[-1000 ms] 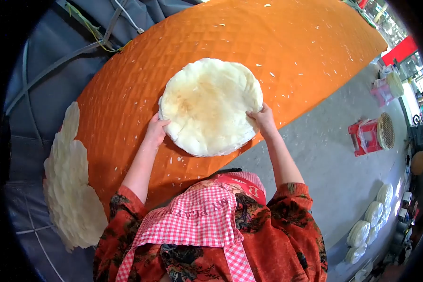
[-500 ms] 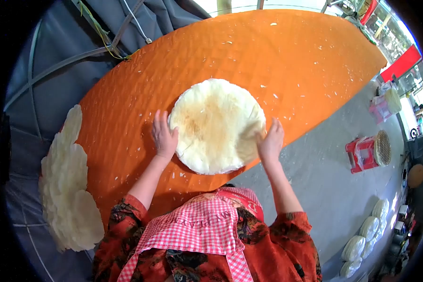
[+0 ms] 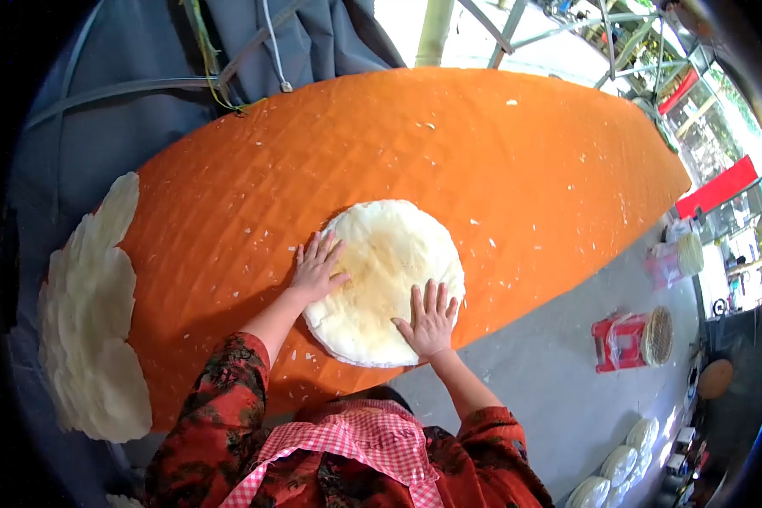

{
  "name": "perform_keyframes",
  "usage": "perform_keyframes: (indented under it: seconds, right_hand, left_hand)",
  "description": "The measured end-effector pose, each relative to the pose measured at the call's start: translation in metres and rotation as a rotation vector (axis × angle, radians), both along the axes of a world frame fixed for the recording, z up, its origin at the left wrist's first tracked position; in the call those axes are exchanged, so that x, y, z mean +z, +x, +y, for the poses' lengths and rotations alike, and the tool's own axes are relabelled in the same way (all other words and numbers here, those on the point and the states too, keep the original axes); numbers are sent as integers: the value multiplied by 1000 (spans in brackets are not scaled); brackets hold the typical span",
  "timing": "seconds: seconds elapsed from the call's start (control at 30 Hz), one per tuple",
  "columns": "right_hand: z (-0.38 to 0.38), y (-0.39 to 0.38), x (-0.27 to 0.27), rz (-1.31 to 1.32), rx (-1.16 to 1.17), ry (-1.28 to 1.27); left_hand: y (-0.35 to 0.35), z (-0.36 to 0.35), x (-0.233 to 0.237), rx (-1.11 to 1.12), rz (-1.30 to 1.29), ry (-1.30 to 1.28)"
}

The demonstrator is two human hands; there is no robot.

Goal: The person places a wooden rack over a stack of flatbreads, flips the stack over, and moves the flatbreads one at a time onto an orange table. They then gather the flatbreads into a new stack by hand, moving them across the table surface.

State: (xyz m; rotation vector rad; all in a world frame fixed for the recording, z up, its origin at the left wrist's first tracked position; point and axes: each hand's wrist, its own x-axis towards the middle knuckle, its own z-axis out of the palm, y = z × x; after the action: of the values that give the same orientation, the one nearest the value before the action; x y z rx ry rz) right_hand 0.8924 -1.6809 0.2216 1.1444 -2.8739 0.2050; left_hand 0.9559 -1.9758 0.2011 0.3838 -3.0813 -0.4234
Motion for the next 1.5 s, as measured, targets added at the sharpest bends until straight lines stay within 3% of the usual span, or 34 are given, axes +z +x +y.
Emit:
perform_keyframes:
  seconds: [0.13,0.17,0.2,0.27,0.33,0.4,0.43,0.47,0.53,0.63,0.67,0.73,0.77,0.83,0.87,0.9,0.93,0.97,1.0,1.03,1.07,1.13,1.23,1.27,1.33,1.43,1.5]
  right_hand:
    - [-10,-26,38,-247,-24,183]
    - [-21,-28,57,-49,-15,93]
    - [-34,-42,72,135,155,-49]
    - [-75,-71,83,211,308,-119]
    - [-114,-109,52,168,313,1]
    - [-135,-138,28,-261,216,102]
    - [-136,-148,-6,-179,253,178]
    - [-145,-134,12,-216,205,193]
    - [-148,-140,-8,-141,246,145]
    - [-155,-143,-8,-52,206,319]
    - [-164,-127,14,-47,145,454]
    - [-170,-109,31,180,62,468]
    - [-172,-89,45,220,87,327]
    - [-177,-39,66,278,139,44]
    - [-173,-19,58,274,287,-132]
    - [-177,30,60,16,354,-271]
    - [-178,93,61,-250,414,-400]
    - [-186,138,46,-556,400,-401]
    - [-205,221,32,-492,590,-286]
    - [-221,292,5,-430,783,-195]
    - [-248,354,7,-589,868,-196]
    - [-307,466,9,-409,1174,-221]
    - [-378,608,15,-287,1368,-213]
    - [-397,644,12,-247,1383,-158]
    - [-432,701,-9,-70,1400,-306]
    - [-485,732,-33,-260,1302,-319]
    - [-556,711,-139,-591,1255,-121]
  left_hand:
    - [5,13,48,71,-161,-52]
    - [13,22,49,98,-35,-75]
    - [30,39,58,44,45,-55]
    - [66,80,78,-47,213,-29]
    - [96,110,49,-135,305,108]
    - [109,125,14,-60,125,261]
    - [107,125,24,-110,-18,234]
    - [104,119,34,-154,-163,222]
    - [122,122,-10,-110,253,169]
    - [123,120,-13,-131,204,178]
    - [133,115,-13,-117,218,211]
    - [159,115,-5,-106,238,299]
    - [194,109,12,-50,463,204]
    - [269,90,-7,88,661,469]
    - [312,81,-21,162,761,609]
    - [361,80,-44,374,926,801]
    - [425,68,-57,649,863,834]
    - [495,56,-6,954,663,167]
    - [585,29,-19,1430,1306,694]
    - [656,4,-90,1589,992,465]
    - [699,-16,-71,1710,1209,757]
    - [767,-57,-32,1792,1463,984]
    - [808,-112,-8,1869,1500,1112]
    - [818,-125,-10,1706,1522,1270]
    - [832,-144,-24,1371,1542,1563]
    - [832,-161,-8,1136,1521,1658]
    - [822,-169,50,1208,1452,1558]
